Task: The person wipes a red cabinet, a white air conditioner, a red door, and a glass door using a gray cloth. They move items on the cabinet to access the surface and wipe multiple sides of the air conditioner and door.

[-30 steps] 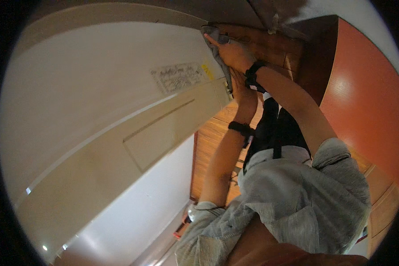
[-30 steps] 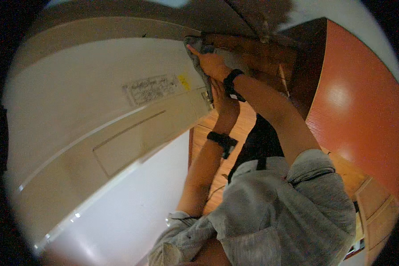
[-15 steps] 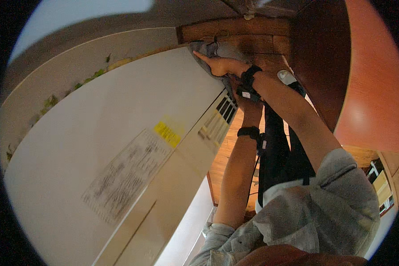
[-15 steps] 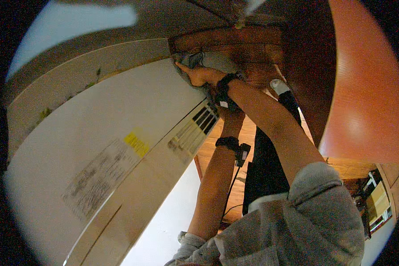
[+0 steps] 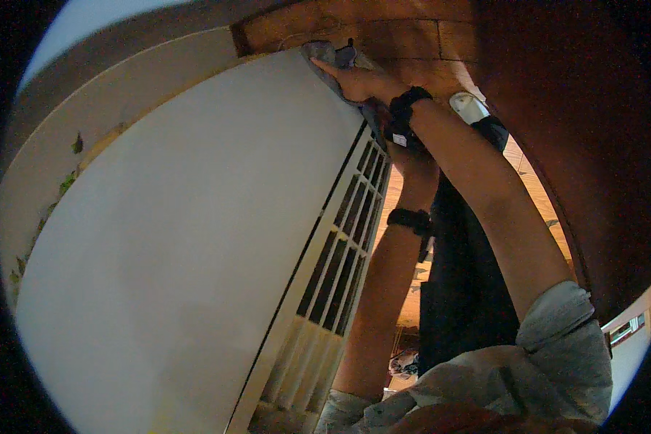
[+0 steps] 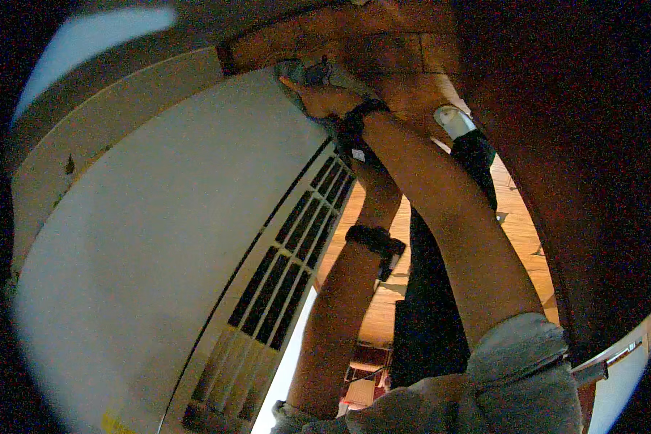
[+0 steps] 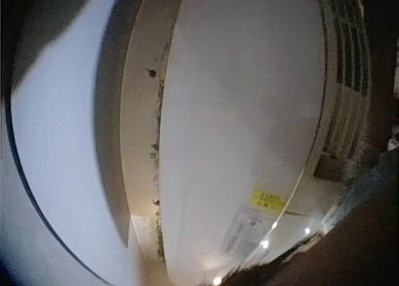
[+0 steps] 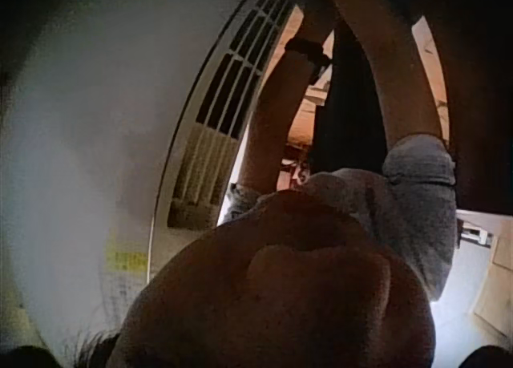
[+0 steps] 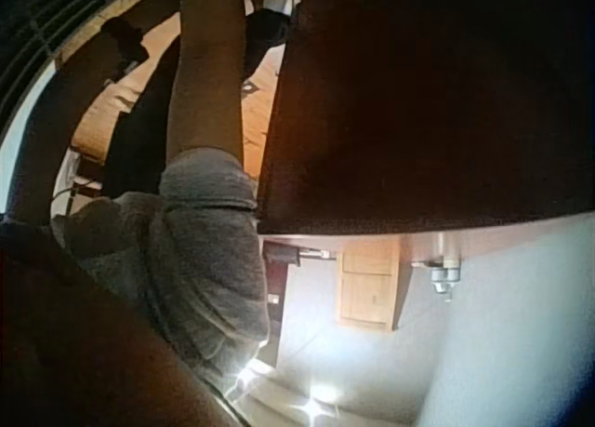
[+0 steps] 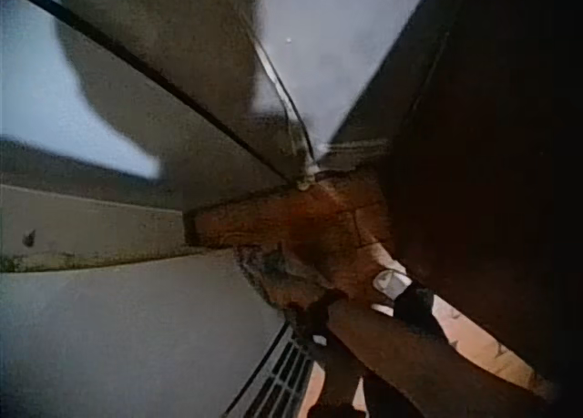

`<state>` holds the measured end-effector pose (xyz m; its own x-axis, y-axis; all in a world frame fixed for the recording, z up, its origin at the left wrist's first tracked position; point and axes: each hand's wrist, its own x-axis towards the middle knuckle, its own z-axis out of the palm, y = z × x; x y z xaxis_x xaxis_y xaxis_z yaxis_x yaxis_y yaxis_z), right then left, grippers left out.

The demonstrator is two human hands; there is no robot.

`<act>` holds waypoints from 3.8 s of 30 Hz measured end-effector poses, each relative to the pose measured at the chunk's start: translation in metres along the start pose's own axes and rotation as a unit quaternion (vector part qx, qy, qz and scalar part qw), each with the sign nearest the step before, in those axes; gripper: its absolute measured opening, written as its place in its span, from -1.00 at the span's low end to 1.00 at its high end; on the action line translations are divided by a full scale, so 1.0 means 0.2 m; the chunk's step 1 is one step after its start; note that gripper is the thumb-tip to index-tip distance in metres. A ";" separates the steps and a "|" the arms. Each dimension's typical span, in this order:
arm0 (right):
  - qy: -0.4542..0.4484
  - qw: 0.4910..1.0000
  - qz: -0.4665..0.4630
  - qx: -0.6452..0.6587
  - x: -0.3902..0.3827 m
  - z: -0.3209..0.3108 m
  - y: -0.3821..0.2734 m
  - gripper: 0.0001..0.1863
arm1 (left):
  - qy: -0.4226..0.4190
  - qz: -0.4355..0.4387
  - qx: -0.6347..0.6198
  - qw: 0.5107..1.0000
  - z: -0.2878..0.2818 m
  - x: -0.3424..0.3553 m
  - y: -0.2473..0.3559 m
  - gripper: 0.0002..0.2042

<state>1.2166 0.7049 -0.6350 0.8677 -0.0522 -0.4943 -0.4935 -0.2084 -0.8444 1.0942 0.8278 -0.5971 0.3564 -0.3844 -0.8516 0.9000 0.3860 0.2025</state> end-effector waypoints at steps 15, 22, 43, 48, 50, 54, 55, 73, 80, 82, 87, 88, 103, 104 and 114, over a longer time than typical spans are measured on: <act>0.263 0.962 -0.070 -0.011 0.36 0.59 0.87 -0.03 | -0.047 -0.001 0.066 0.997 -0.57 0.54 -0.04 -0.42; 0.080 0.988 -0.029 0.127 0.19 0.28 0.84 -0.04 | -0.018 -0.036 0.055 0.998 -0.37 0.59 -0.17 -0.43; 0.134 0.985 -0.074 0.075 0.34 -0.16 0.43 -0.03 | -0.112 -0.041 0.164 0.979 -0.36 0.64 -0.17 -0.30; 0.190 0.971 -0.130 0.058 0.11 -0.19 0.16 -0.04 | -0.082 -0.035 0.165 0.982 -0.30 0.40 -0.09 -0.45; 0.186 0.974 -0.110 0.064 -0.01 -0.19 0.07 -0.07 | -0.057 -0.038 0.134 0.989 -0.29 0.31 -0.09 -0.52; 0.192 0.972 -0.096 0.096 -0.30 -0.07 -0.16 -0.14 | -0.114 -0.129 0.022 0.985 -0.37 0.10 -0.02 -0.51; 0.205 0.967 -0.100 0.115 -0.38 -0.05 -0.16 -0.16 | -0.125 -0.133 0.059 0.981 -0.30 0.03 0.00 -0.50; 0.088 0.982 -0.157 0.050 -1.58 0.15 -1.08 -0.48 | 0.061 0.360 0.631 0.684 -0.02 -1.67 0.36 -0.42; 0.152 0.920 -0.357 -0.060 -2.14 -0.03 -1.79 -0.52 | 0.011 0.515 0.595 0.617 0.25 -2.26 0.59 -0.83; 0.223 0.900 -0.372 -0.049 -2.29 0.02 -1.92 -0.49 | -0.017 0.561 0.503 0.657 0.26 -2.44 0.60 -0.89; 0.334 0.836 -0.427 0.084 -2.43 0.17 -2.23 -0.49 | -0.025 0.669 0.303 0.678 0.26 -2.86 0.74 -0.87; 0.361 0.811 -0.451 0.085 -2.47 0.16 -2.30 -0.49 | 0.019 0.713 0.338 0.614 0.34 -3.04 0.77 -0.85; 0.541 0.511 -0.633 -0.216 -2.54 0.46 -3.50 -0.28 | 0.124 0.963 0.100 0.218 0.73 -4.06 1.82 -0.91; 0.514 0.560 -0.619 -0.197 -2.57 0.51 -3.51 -0.32 | 0.134 0.962 0.090 0.220 0.70 -4.05 1.85 -0.90; 0.364 0.518 -0.705 -0.321 -2.47 0.88 -3.72 -0.47 | 0.199 0.955 0.069 0.208 0.53 -3.97 2.10 -0.42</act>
<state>1.1449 1.0577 0.2015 0.2471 0.2877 0.9253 0.5785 -0.8099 0.0974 1.2152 1.2065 0.2156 0.0727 0.4710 0.8792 -0.7796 -0.5229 0.3446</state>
